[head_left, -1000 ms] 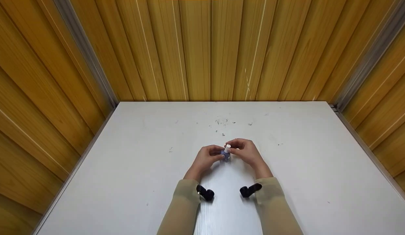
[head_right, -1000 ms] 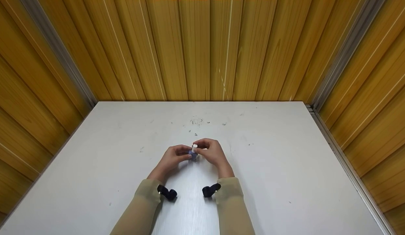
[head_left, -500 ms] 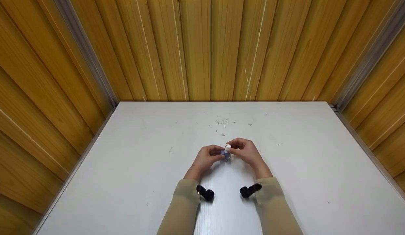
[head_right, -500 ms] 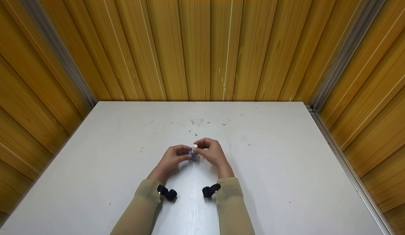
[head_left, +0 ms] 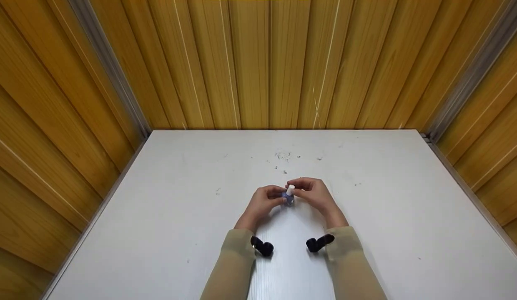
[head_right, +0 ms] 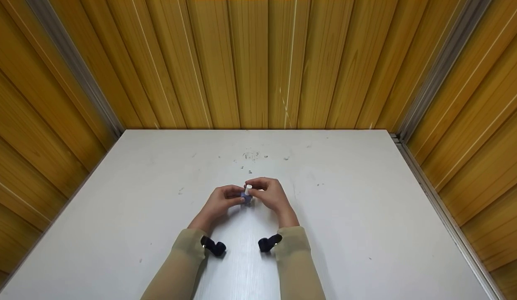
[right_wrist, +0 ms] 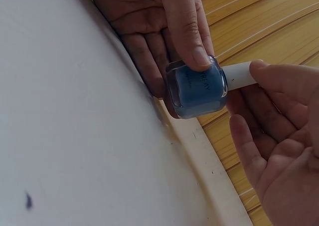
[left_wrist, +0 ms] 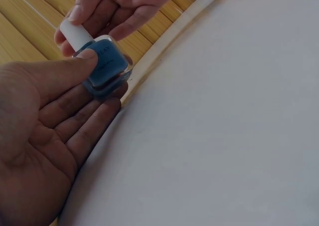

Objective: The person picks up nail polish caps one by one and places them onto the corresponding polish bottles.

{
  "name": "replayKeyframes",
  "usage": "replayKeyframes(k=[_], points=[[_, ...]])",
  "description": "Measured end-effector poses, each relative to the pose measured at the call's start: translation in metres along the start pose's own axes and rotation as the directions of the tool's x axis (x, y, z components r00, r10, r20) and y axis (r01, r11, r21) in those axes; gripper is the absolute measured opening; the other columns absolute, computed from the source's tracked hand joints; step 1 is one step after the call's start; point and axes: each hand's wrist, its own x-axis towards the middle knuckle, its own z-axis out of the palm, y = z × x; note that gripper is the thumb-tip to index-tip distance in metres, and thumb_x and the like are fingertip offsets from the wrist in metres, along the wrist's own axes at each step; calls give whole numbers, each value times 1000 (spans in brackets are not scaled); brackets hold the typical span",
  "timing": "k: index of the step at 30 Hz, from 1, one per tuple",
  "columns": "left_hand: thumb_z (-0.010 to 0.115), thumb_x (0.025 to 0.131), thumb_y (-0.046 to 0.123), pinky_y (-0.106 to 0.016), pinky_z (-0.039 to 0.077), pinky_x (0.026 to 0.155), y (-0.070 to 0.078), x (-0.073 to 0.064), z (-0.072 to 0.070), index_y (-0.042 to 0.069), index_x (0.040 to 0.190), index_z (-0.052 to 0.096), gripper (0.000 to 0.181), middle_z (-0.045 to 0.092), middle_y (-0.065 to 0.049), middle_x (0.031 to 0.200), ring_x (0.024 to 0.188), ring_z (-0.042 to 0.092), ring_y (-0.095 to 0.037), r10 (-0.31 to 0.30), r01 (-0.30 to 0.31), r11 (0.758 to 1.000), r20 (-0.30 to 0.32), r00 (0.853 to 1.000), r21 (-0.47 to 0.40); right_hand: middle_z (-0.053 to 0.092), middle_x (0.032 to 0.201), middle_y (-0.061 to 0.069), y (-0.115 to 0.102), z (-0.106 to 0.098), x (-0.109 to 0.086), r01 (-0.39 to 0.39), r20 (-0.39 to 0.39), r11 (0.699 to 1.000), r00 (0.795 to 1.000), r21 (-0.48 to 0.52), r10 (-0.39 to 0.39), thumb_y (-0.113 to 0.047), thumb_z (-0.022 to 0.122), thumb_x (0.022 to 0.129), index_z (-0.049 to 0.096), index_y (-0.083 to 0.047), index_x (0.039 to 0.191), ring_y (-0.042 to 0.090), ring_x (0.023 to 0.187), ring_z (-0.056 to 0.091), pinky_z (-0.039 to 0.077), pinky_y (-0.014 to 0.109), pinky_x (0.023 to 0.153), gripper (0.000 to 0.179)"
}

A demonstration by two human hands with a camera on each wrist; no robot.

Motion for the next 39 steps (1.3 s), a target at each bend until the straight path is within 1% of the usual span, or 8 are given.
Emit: replayKeyframes(k=[6, 10, 16, 19, 24, 31, 34, 39], points=[[74, 92, 0, -33, 58, 98, 0, 0, -1, -4, 118, 71, 27, 76, -20, 116, 110, 74, -28, 12, -12, 1000, 2, 1000, -2, 75, 116, 23, -2, 1, 0, -13, -25, 999, 1000, -43, 12, -5, 77, 91, 73, 6, 117, 3, 92, 68, 52, 15, 81, 29], [73, 92, 0, -33, 57, 98, 0, -1, -1, -4, 118, 71, 26, 75, -21, 117, 111, 73, -29, 15, -15, 1000, 5, 1000, -3, 75, 114, 25, -6, 2, -1, -32, -44, 998, 999, -58, 29, -2, 76, 90, 73, 7, 115, 3, 87, 65, 50, 15, 76, 27], [73, 92, 1, -34, 57, 99, 0, 0, 0, -2, 118, 72, 26, 76, -19, 117, 111, 73, -28, 7, -7, 1000, 5, 1000, 2, 74, 108, 26, -23, 5, -6, -59, -55, 995, 997, -83, 54, 1, 75, 90, 72, 11, 111, 8, 84, 64, 49, 17, 73, 25], [73, 92, 1, -34, 57, 99, 0, 0, 0, -1, 118, 72, 26, 76, -18, 117, 111, 73, -28, 3, -3, 1000, 5, 1000, 6, 75, 105, 22, -20, 4, -5, -62, -61, 994, 997, -89, 56, -1, 76, 89, 71, 11, 111, 7, 83, 63, 49, 17, 73, 25], [73, 92, 1, -35, 58, 98, 0, -1, 0, 0, 117, 73, 25, 76, -18, 116, 110, 74, -27, 3, -3, 1000, 3, 1000, 6, 76, 104, 15, -4, 3, 1, -63, -70, 995, 996, -81, 57, -6, 80, 89, 72, 8, 111, 5, 84, 63, 49, 17, 73, 28], [75, 91, 2, -33, 58, 97, -1, 0, 0, 0, 116, 73, 25, 76, -17, 115, 110, 74, -26, -11, 11, 1000, -11, 1000, -2, 71, 124, 26, -1, -1, 0, -24, 10, 1000, 1000, -5, 24, -6, 77, 91, 68, 8, 124, 2, 96, 69, 52, 14, 84, 37], [75, 91, 2, -34, 57, 99, -2, 1, 0, -1, 116, 73, 25, 76, -18, 116, 110, 74, -27, -12, 12, 1000, -11, 1000, -5, 71, 123, 27, -1, -2, 0, -7, 19, 1000, 1000, -14, 8, -6, 77, 91, 69, 8, 122, 2, 97, 69, 53, 14, 85, 35], [75, 91, 2, -35, 57, 101, -2, 1, 0, -1, 117, 72, 26, 76, -18, 118, 112, 73, -27, -16, 16, 1000, -9, 1000, -10, 75, 115, 23, -1, -1, 0, -9, -13, 999, 1000, -31, 9, -6, 78, 90, 72, 7, 116, 2, 92, 69, 53, 15, 81, 30]])
